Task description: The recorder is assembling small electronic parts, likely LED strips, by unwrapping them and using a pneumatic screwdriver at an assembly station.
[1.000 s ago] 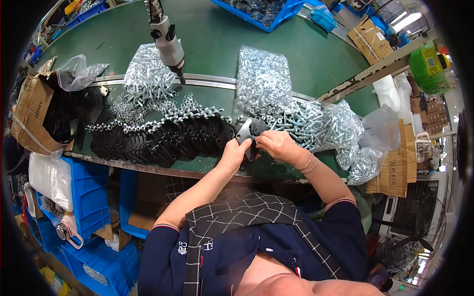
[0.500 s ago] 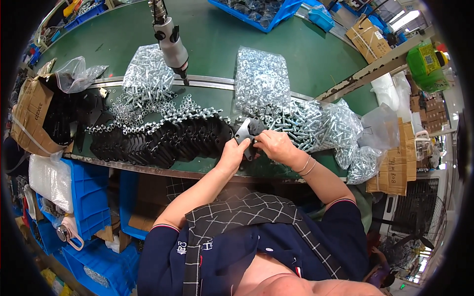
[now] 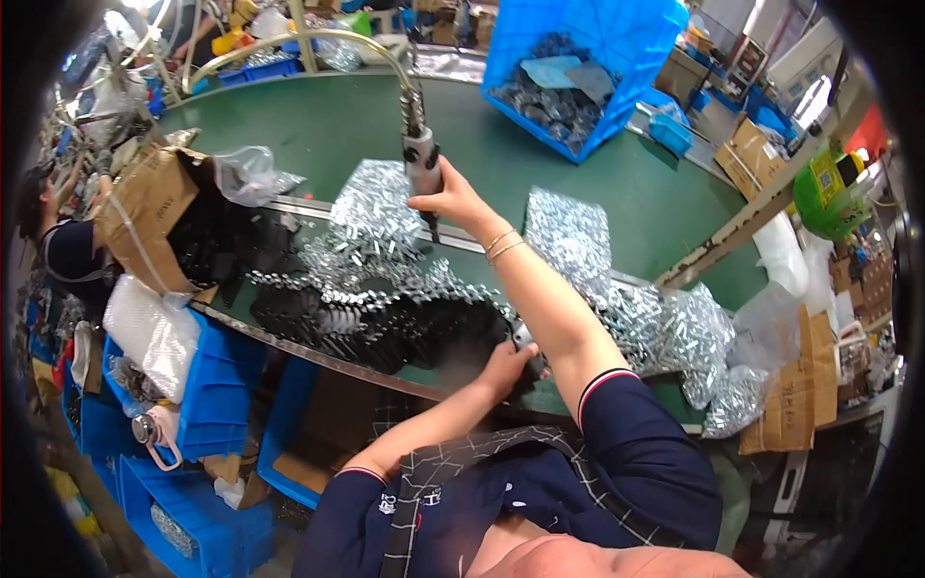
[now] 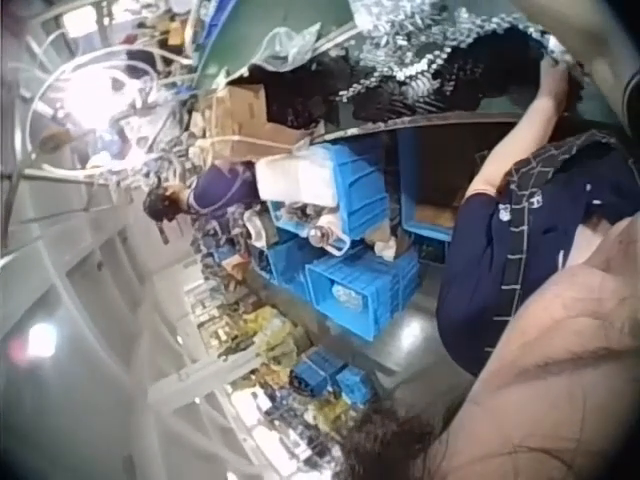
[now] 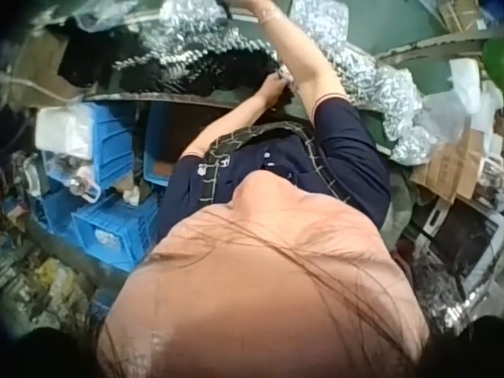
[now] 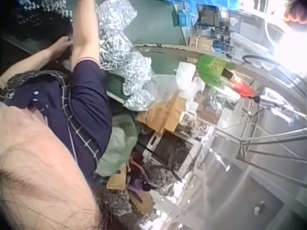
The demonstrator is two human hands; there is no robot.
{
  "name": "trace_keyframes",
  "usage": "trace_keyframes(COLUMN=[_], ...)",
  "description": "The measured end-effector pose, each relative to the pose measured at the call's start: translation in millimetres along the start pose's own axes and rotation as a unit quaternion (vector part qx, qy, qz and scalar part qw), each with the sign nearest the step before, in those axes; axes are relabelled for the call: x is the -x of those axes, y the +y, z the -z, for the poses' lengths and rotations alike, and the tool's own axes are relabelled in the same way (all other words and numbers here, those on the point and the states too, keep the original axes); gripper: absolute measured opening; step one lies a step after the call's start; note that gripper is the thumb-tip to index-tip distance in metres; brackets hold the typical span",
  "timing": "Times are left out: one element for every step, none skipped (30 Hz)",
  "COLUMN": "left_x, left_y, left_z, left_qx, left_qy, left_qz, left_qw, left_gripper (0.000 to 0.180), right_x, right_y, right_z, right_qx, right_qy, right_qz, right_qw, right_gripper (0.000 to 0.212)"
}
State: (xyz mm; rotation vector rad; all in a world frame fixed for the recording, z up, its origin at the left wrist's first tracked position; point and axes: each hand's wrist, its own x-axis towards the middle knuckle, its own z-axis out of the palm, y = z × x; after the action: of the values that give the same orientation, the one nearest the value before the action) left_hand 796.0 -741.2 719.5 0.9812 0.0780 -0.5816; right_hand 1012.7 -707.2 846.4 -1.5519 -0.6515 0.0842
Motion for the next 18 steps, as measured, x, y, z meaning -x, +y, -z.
trace_keyframes(left_x=[1,-2,-5,-4,0,0,-6,-6,-14,-3,4,9,14,18,22,21,17,10], left_y=[0,-2,-9,-10,-12,-7,-16,-31,-38,-29,-21,-13,-7,-2,4,6,4,-3], left_z=[-2,-3,-1,0,3,7,14,13,20,13,6,1,0,0,-1,1,3,7], left_qx=[-0.039,-0.049,0.002,0.046,-0.007,-0.068,-0.029,0.016,0.082,-0.234,-0.135,-0.033,-0.036,-0.033,-0.033,-0.032,-0.037,-0.019], left_qy=[0.015,0.017,-0.001,-0.028,-0.019,-0.013,0.011,0.03,-0.001,-0.004,0.027,0.058,0.049,0.032,0.011,-0.007,-0.013,-0.028], left_qz=[0.006,-0.007,-0.026,-0.046,-0.005,0.028,0.012,-0.001,-0.005,-0.142,-0.083,-0.013,-0.023,-0.006,0.013,0.036,0.037,0.025], left_qw=[0.999,0.999,1.0,0.997,1.0,0.997,0.999,0.999,0.997,0.962,0.987,0.998,0.998,0.999,0.999,0.999,0.999,0.999], left_gripper=[0.021,0.021,0.021,0.02,0.02,0.02,0.02,0.021,0.021,0.02,0.019,0.019,0.019,0.019,0.02,0.02,0.02,0.02], right_x=[-8,-14,-15,-12,0,12,17,30,40,47,61,73,89,109,129,150,172,186], right_y=[3,4,3,-6,-15,-21,-21,-17,-14,-2,-5,-11,-27,-45,-59,-101,-135,-148], right_z=[-2,2,4,9,13,19,28,29,38,58,69,81,94,110,136,137,146,165], right_qx=[-0.004,-0.012,-0.018,-0.001,0.02,0.019,0.025,0.007,-0.053,0.034,0.076,0.113,0.044,-0.027,-0.085,-0.083,-0.049,-0.051], right_qy=[-0.006,-0.041,-0.076,-0.078,-0.077,-0.081,-0.081,-0.034,0.012,0.045,0.1,0.157,0.189,0.217,0.212,0.284,0.346,0.379], right_qz=[0.014,-0.014,-0.046,-0.02,0.007,0.002,0.007,0.014,-0.033,0.096,0.101,0.101,0.093,0.082,0.143,0.167,0.194,0.255], right_qw=[1.0,0.999,0.996,0.997,0.997,0.997,0.996,0.999,0.998,0.994,0.987,0.976,0.977,0.972,0.963,0.941,0.917,0.888], right_gripper=[0.06,0.061,0.062,0.059,0.056,0.056,0.055,0.06,0.061,0.058,0.055,0.052,0.053,0.055,0.054,0.05,0.046,0.05])
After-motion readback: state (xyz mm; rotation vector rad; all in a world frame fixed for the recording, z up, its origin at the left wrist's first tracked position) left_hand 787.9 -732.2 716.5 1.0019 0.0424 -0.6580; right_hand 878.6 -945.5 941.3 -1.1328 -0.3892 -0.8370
